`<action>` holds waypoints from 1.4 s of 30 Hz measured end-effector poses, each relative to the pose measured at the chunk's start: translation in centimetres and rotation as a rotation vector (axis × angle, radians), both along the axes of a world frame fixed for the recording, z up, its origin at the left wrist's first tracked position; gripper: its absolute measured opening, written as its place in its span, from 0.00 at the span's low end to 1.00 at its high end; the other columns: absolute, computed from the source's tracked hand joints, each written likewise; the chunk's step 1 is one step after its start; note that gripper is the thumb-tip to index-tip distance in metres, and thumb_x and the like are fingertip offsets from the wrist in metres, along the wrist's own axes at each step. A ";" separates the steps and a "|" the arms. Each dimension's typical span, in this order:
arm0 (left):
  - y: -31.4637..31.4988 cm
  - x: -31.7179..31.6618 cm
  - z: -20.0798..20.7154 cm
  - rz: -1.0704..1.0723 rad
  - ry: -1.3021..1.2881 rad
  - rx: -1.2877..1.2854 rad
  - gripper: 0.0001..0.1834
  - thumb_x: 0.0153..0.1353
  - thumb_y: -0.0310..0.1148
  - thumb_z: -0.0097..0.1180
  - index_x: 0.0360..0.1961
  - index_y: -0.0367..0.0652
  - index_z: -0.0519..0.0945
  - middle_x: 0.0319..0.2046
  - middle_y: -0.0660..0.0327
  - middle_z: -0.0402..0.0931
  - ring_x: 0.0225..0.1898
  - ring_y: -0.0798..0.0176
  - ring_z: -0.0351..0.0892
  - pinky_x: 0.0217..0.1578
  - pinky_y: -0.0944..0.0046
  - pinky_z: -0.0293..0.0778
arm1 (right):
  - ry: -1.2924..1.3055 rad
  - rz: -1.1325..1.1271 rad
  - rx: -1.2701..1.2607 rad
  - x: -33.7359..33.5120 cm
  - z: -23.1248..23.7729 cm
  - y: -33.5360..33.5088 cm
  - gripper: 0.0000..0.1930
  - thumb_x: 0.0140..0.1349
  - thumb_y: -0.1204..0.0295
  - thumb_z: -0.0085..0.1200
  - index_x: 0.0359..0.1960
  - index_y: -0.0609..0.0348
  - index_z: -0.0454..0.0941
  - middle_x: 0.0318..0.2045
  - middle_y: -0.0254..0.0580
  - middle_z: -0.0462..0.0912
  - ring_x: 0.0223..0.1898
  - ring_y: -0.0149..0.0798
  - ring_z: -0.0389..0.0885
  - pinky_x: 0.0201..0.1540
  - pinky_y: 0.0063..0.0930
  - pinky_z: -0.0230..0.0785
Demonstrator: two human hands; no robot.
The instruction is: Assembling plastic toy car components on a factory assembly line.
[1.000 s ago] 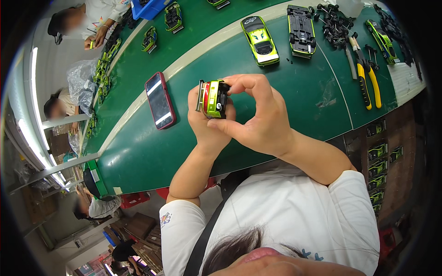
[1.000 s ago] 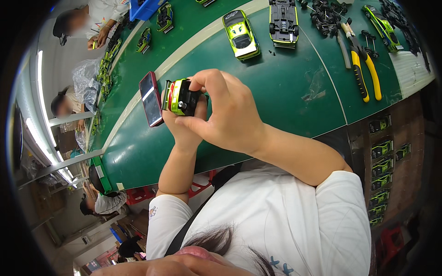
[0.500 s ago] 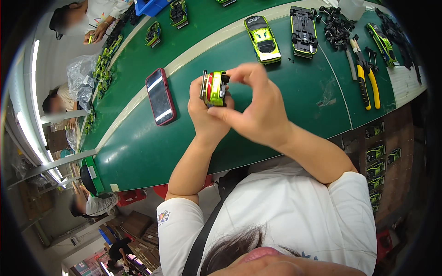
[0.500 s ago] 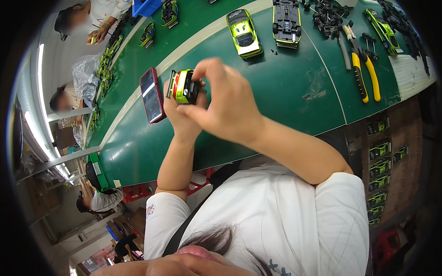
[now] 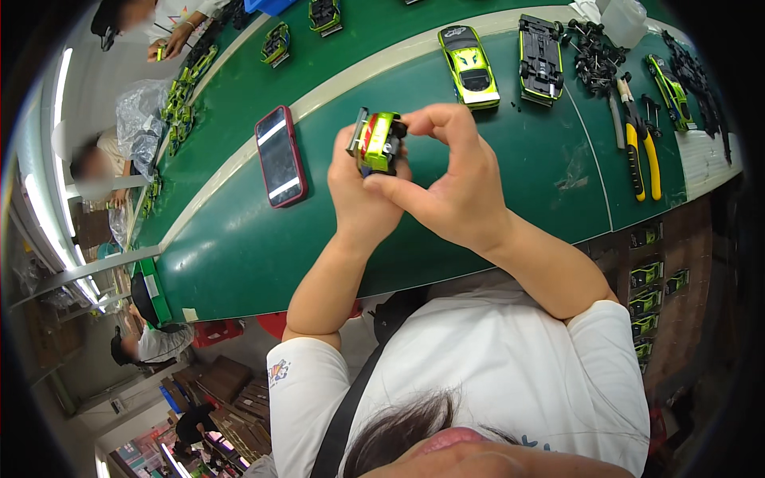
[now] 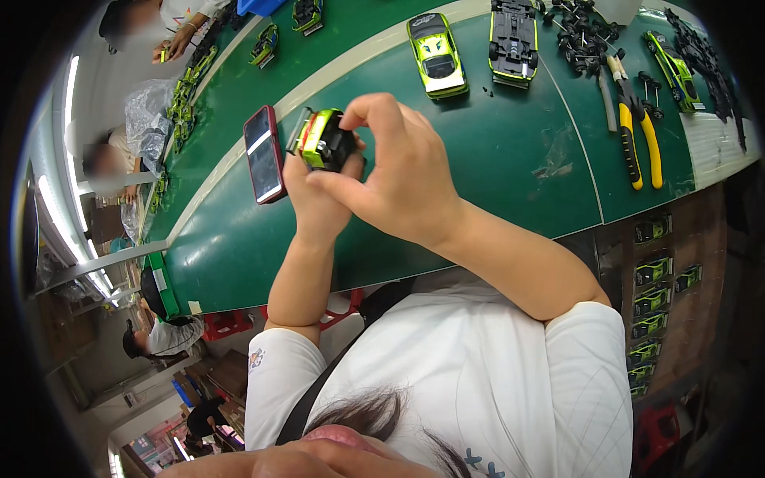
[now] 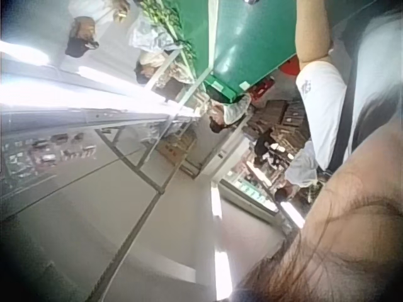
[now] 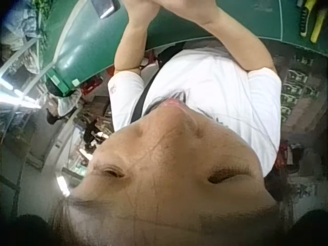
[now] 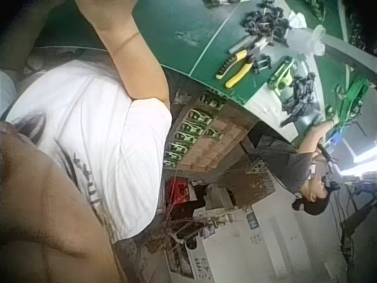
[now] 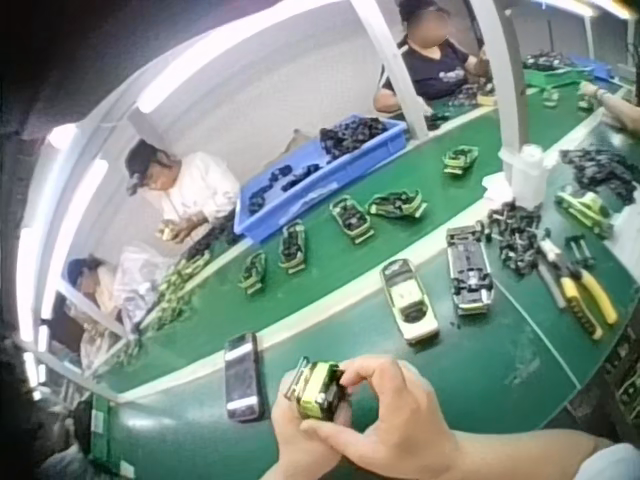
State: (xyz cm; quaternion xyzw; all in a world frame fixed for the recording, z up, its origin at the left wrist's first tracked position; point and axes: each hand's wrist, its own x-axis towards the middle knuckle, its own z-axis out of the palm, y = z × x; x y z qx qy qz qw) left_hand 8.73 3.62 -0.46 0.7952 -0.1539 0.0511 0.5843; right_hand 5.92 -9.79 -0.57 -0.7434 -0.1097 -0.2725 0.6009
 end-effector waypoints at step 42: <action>0.3 -0.6 2.4 -0.282 0.643 -0.442 0.32 0.46 0.30 0.60 0.54 0.31 0.65 0.36 0.53 0.75 0.32 0.59 0.80 0.38 0.58 0.80 | 0.580 0.377 0.784 0.5 -0.8 -1.3 0.20 0.65 0.56 0.52 0.47 0.60 0.69 0.39 0.39 0.80 0.41 0.27 0.75 0.46 0.25 0.65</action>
